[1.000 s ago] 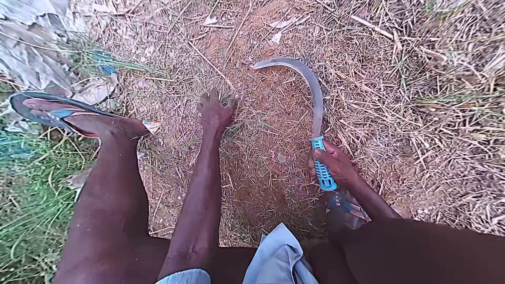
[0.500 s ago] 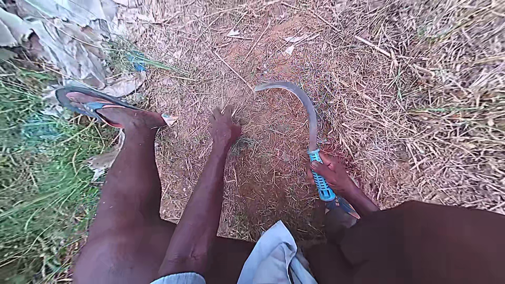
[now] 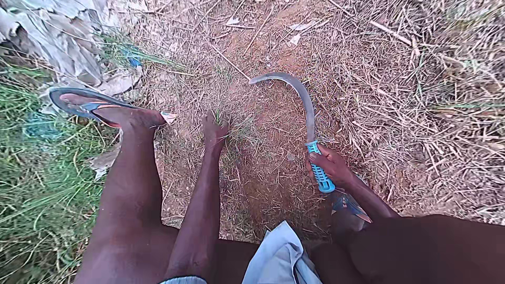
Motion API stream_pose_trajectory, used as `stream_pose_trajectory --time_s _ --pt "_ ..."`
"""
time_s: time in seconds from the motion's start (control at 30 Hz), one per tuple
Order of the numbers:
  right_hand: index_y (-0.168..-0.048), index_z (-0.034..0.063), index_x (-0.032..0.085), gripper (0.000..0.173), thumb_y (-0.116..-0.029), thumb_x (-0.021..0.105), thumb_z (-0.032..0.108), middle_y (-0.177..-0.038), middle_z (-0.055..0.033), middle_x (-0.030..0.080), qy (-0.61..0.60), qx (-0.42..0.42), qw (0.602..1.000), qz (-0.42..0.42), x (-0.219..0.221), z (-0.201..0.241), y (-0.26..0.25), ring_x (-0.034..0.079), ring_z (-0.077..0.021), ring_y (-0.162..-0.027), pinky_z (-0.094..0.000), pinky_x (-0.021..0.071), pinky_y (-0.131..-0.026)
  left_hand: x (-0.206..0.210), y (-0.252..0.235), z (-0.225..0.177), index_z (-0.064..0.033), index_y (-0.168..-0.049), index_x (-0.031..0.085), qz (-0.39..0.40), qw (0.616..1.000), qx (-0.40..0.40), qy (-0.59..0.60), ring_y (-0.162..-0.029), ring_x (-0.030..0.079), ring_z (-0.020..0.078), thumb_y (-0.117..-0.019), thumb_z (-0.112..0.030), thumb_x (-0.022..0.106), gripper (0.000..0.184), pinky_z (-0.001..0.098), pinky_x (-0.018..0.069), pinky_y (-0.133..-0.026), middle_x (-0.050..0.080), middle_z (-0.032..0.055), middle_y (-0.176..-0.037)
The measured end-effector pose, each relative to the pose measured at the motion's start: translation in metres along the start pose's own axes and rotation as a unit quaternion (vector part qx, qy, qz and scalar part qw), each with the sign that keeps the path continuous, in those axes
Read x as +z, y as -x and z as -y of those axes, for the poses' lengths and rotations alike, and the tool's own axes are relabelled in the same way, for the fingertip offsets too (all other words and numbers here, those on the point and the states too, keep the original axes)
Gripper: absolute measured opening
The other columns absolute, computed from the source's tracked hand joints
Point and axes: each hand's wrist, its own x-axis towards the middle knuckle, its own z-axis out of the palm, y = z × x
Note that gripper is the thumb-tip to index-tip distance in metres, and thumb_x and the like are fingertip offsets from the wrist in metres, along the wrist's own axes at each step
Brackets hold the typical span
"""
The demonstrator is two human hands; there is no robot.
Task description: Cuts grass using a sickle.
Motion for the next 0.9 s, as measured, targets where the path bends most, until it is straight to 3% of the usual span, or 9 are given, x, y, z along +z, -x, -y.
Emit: stream_pose_trajectory --time_s 0.07,0.13,0.23,0.33,0.5,0.7,0.77,0.9 --pt "-0.127 0.0056 0.053 0.031 -0.1032 0.048 0.025 -0.073 -0.0003 0.065 -0.001 0.009 1.000 0.009 0.002 0.003 -0.005 0.066 -0.0090 -0.060 -0.0219 0.0584 -0.059 -0.004 0.004 -0.007 0.0005 -0.153 0.038 0.026 0.999 -0.014 -0.021 -0.131 0.052 0.0503 -0.0988 -0.037 0.068 0.072 0.0668 0.0430 -0.107 0.049 0.0348 -0.144" --pt "-0.124 0.0065 0.054 0.027 -0.1044 0.046 0.023 -0.073 -0.0014 0.064 -0.005 0.020 1.000 0.016 0.005 0.005 -0.011 0.065 -0.0096 -0.059 -0.0224 0.0583 -0.059 -0.015 0.012 -0.020 0.0023 -0.143 0.049 0.033 0.998 -0.018 -0.058 -0.122 0.060 0.0493 -0.1021 -0.028 0.063 0.053 0.0673 0.0456 -0.102 0.060 0.0330 -0.131" --pt "-0.132 0.0029 0.053 0.032 -0.1071 0.042 0.020 -0.073 -0.0023 0.063 -0.020 0.039 0.999 0.033 0.014 0.000 -0.023 0.064 -0.0091 -0.059 -0.0224 0.0579 -0.059 -0.031 0.019 -0.026 0.0057 -0.132 0.057 0.024 0.998 0.000 -0.063 -0.115 0.062 0.0497 -0.1033 -0.017 0.057 0.037 0.0691 0.0451 -0.098 0.064 0.0334 -0.120" --pt "-0.125 0.0038 0.055 0.028 -0.1080 0.042 0.021 -0.071 -0.0028 0.063 -0.027 0.067 0.995 0.072 0.032 -0.006 -0.043 0.063 -0.0085 -0.057 -0.0217 0.0566 -0.057 -0.039 0.018 -0.032 0.0025 -0.137 0.058 0.022 0.998 0.019 -0.053 -0.115 0.063 0.0500 -0.1013 -0.015 0.057 0.040 0.0707 0.0450 -0.097 0.065 0.0333 -0.120" --pt "-0.126 0.0053 0.053 0.030 -0.1113 0.043 0.029 -0.071 -0.0021 0.059 0.064 0.157 0.977 0.131 0.057 -0.012 -0.066 0.060 -0.0082 -0.054 -0.0218 0.0540 -0.054 -0.045 0.005 -0.045 0.0015 -0.129 0.063 0.013 0.994 0.050 -0.091 -0.117 0.063 0.0490 -0.0999 -0.011 0.059 0.032 0.0690 0.0453 -0.100 0.066 0.0315 -0.121" --pt "-0.124 0.0068 0.054 0.028 -0.1082 0.042 0.026 -0.071 0.0019 0.060 0.079 0.131 0.982 0.114 0.020 0.006 -0.005 0.061 -0.0075 -0.055 -0.0221 0.0555 -0.055 -0.042 0.017 -0.040 0.0023 -0.133 0.062 0.039 0.994 0.044 -0.095 -0.119 0.062 0.0495 -0.0995 -0.008 0.059 0.035 0.0694 0.0448 -0.101 0.065 0.0319 -0.124" --pt "-0.121 0.0078 0.056 0.026 -0.1065 0.043 0.025 -0.070 0.0029 0.060 0.091 0.133 0.979 0.122 0.006 0.012 0.020 0.061 -0.0073 -0.055 -0.0227 0.0551 -0.055 -0.032 0.041 -0.030 0.0044 -0.134 0.059 0.035 0.996 0.039 -0.065 -0.120 0.061 0.0482 -0.1026 -0.010 0.057 0.035 0.0659 0.0444 -0.103 0.064 0.0323 -0.125" --pt "-0.115 0.0107 0.057 0.021 -0.1035 0.049 0.026 -0.072 0.0071 0.063 0.113 0.093 0.982 0.122 -0.018 0.013 0.056 0.062 -0.0047 -0.057 -0.0222 0.0552 -0.054 -0.027 0.060 -0.007 0.0067 -0.139 0.054 0.004 1.000 0.016 0.005 -0.122 0.060 0.0481 -0.0999 -0.006 0.059 0.042 0.0654 0.0437 -0.105 0.061 0.0337 -0.129"
